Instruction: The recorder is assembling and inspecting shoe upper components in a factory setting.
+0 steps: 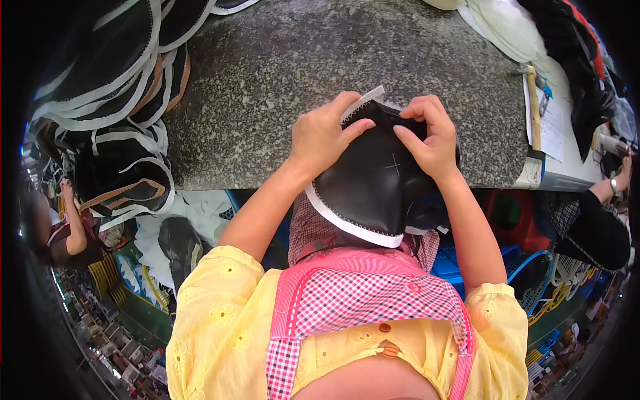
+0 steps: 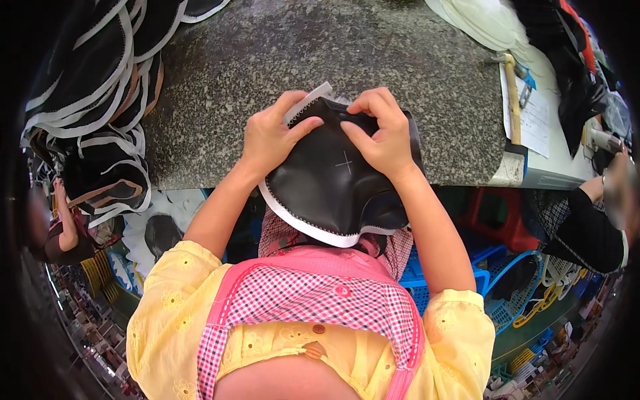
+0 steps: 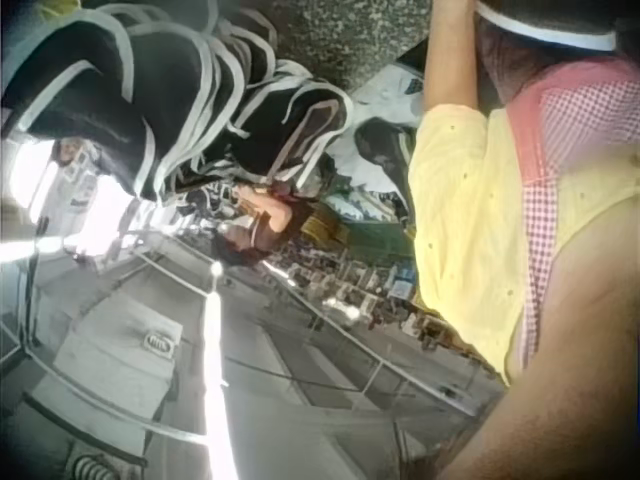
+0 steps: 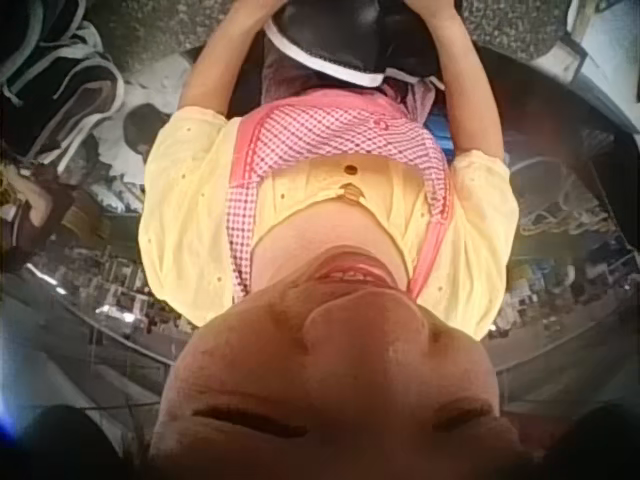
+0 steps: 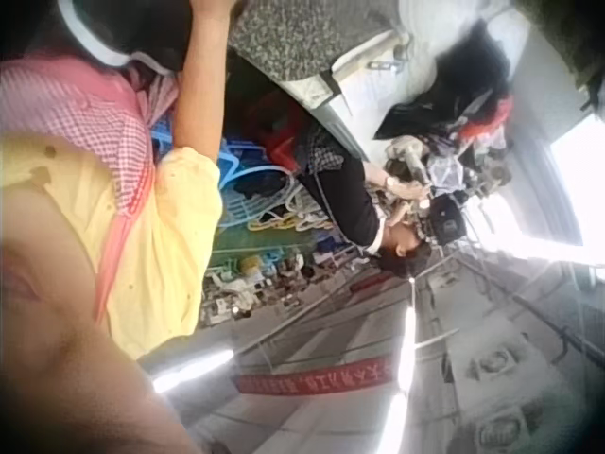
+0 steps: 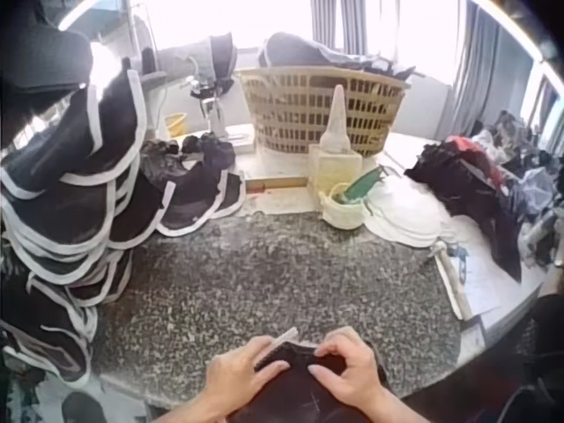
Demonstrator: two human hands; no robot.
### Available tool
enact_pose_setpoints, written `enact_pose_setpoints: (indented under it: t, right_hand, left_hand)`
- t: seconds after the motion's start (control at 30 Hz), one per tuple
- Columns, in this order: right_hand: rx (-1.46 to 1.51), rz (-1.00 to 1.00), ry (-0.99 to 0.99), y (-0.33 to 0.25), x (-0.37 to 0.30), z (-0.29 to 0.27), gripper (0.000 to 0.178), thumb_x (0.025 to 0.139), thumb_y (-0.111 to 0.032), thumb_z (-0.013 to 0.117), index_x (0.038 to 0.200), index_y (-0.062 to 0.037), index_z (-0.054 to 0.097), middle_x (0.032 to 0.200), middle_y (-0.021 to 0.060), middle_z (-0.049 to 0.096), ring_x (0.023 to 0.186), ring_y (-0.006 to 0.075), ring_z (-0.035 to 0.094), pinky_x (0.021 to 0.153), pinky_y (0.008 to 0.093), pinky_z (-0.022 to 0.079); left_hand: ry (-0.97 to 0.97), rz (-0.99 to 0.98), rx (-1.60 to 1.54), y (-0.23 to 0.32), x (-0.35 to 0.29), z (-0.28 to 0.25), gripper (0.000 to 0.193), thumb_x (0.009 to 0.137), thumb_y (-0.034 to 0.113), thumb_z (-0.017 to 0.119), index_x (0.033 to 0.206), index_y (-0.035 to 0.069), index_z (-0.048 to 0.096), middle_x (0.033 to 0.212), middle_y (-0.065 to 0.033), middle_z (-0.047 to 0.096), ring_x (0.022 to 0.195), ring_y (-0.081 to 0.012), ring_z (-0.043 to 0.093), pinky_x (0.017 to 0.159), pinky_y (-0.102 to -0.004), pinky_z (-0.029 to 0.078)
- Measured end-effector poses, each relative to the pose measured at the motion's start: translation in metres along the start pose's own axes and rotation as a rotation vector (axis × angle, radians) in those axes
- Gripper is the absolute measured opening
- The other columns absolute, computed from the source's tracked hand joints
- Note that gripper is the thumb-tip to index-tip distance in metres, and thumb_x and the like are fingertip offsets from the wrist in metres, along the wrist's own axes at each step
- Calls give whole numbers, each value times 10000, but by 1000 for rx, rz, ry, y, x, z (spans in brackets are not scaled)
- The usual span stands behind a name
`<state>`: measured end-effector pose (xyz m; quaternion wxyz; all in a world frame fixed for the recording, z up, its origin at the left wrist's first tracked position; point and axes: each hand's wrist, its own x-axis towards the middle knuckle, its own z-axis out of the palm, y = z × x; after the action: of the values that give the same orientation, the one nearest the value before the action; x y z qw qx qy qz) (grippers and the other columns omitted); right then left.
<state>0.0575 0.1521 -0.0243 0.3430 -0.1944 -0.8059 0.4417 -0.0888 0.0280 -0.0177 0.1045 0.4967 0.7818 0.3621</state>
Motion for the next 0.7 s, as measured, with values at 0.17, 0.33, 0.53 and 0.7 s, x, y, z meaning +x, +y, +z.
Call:
enact_pose_setpoints:
  t: [0.17, 0.33, 0.53, 0.7]
  right_hand:
    - [-231, -33, -175, -5, 5, 1, 326, 574, -115, 723, 869, -61, 596, 808, 42, 547, 821, 235, 481, 714, 314, 417]
    - [-275, 19, -188, 2, 4, 3, 317, 628, -191, 710, 896, -57, 606, 785, 45, 525, 790, 210, 484, 708, 302, 404]
    - [-362, 37, -173, 1, 8, 10, 221, 625, -135, 701, 769, -68, 548, 763, 39, 513, 778, 244, 469, 685, 342, 403]
    - [-520, 15, -95, 0, 5, 21, 249, 632, -97, 684, 823, -96, 525, 811, 41, 495, 818, 265, 452, 704, 353, 379]
  left_hand:
    - [116, 13, -61, -6, -11, 3, 185, 745, 230, 657, 766, 105, 522, 535, -49, 525, 469, -232, 541, 434, -349, 402]
    - [153, 88, -11, -13, -16, 5, 174, 759, 149, 643, 709, 73, 495, 526, -51, 505, 445, -200, 507, 421, -313, 376]
    - [150, 155, 31, -14, -13, 3, 169, 762, 119, 641, 700, 57, 497, 549, -61, 530, 456, -206, 521, 411, -302, 374]
    - [115, 154, 103, -14, -10, 1, 186, 768, 166, 644, 720, 70, 491, 520, -64, 516, 431, -215, 516, 407, -312, 390]
